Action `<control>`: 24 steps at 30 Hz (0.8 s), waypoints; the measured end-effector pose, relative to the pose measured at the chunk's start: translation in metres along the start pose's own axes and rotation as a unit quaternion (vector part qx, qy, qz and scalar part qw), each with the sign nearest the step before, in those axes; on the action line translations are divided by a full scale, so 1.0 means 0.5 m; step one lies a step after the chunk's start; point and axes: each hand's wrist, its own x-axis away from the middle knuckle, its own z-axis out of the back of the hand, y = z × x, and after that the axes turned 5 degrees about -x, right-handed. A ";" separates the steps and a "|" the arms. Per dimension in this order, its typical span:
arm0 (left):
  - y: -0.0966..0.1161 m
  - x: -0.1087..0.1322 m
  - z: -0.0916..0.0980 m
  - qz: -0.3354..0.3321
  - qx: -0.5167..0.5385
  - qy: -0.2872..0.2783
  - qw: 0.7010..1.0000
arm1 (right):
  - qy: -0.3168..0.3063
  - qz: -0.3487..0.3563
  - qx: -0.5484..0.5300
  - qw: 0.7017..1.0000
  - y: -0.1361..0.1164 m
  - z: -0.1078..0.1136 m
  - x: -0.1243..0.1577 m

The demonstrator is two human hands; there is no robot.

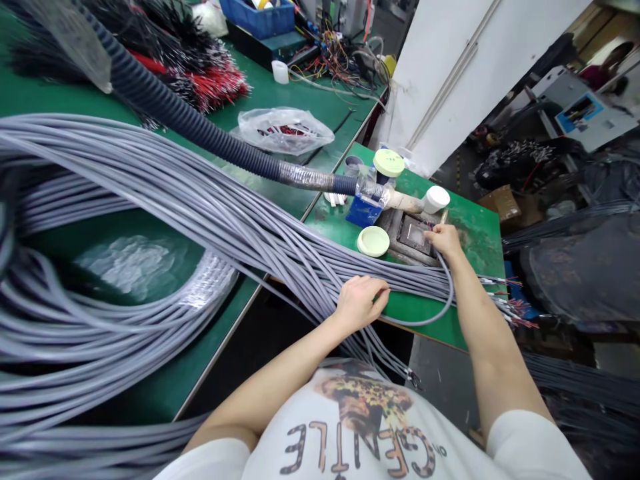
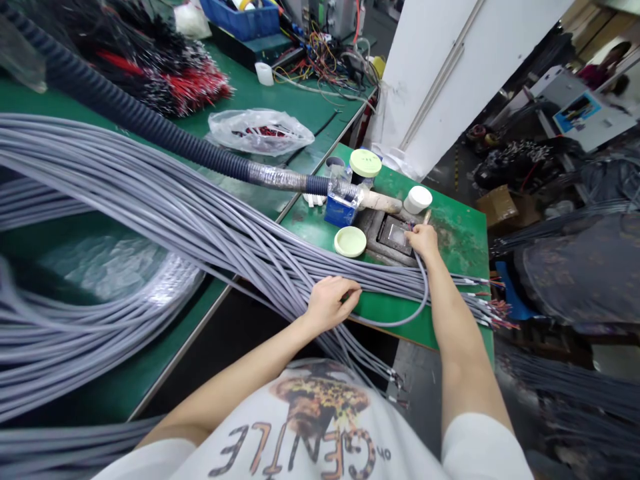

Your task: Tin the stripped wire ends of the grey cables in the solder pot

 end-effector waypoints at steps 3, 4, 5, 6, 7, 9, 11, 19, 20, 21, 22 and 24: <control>-0.001 0.000 -0.001 -0.001 0.003 0.001 1.000 | -0.003 -0.005 0.000 1.000 0.002 -0.003 -0.002; -0.001 0.000 -0.001 -0.001 0.005 -0.001 1.000 | -0.003 -0.007 -0.001 1.000 0.001 -0.003 -0.002; -0.001 0.000 -0.001 0.000 0.005 -0.001 1.000 | -0.004 -0.010 -0.003 1.000 -0.001 -0.003 -0.001; -0.001 0.000 -0.002 0.000 0.005 -0.001 1.000 | -0.004 -0.013 -0.007 1.000 -0.003 -0.004 0.001; -0.001 0.000 -0.002 -0.001 0.005 -0.001 1.000 | -0.003 -0.016 -0.011 1.000 -0.006 -0.003 0.002; -0.001 0.000 -0.001 -0.002 0.003 0.000 1.000 | 0.000 -0.019 -0.026 0.999 -0.013 -0.002 0.006; 0.000 0.000 -0.001 -0.001 -0.001 0.001 1.000 | 0.004 -0.020 -0.045 0.999 -0.020 0.004 0.013; -0.001 -0.001 0.001 0.010 0.022 0.008 1.000 | 0.004 0.016 -0.203 0.979 -0.078 0.086 0.128; -0.001 -0.001 0.001 0.013 0.031 0.009 0.999 | -0.003 0.031 -0.238 0.971 -0.088 0.097 0.152; -0.002 0.000 0.000 0.017 0.042 0.012 0.999 | -0.010 0.050 -0.262 0.964 -0.096 0.107 0.178; -0.002 0.000 0.000 0.023 0.055 0.015 0.998 | -0.016 0.069 -0.274 0.959 -0.102 0.114 0.203; 0.000 0.001 -0.001 0.040 0.092 0.029 0.995 | -0.020 0.097 -0.265 0.959 -0.110 0.122 0.252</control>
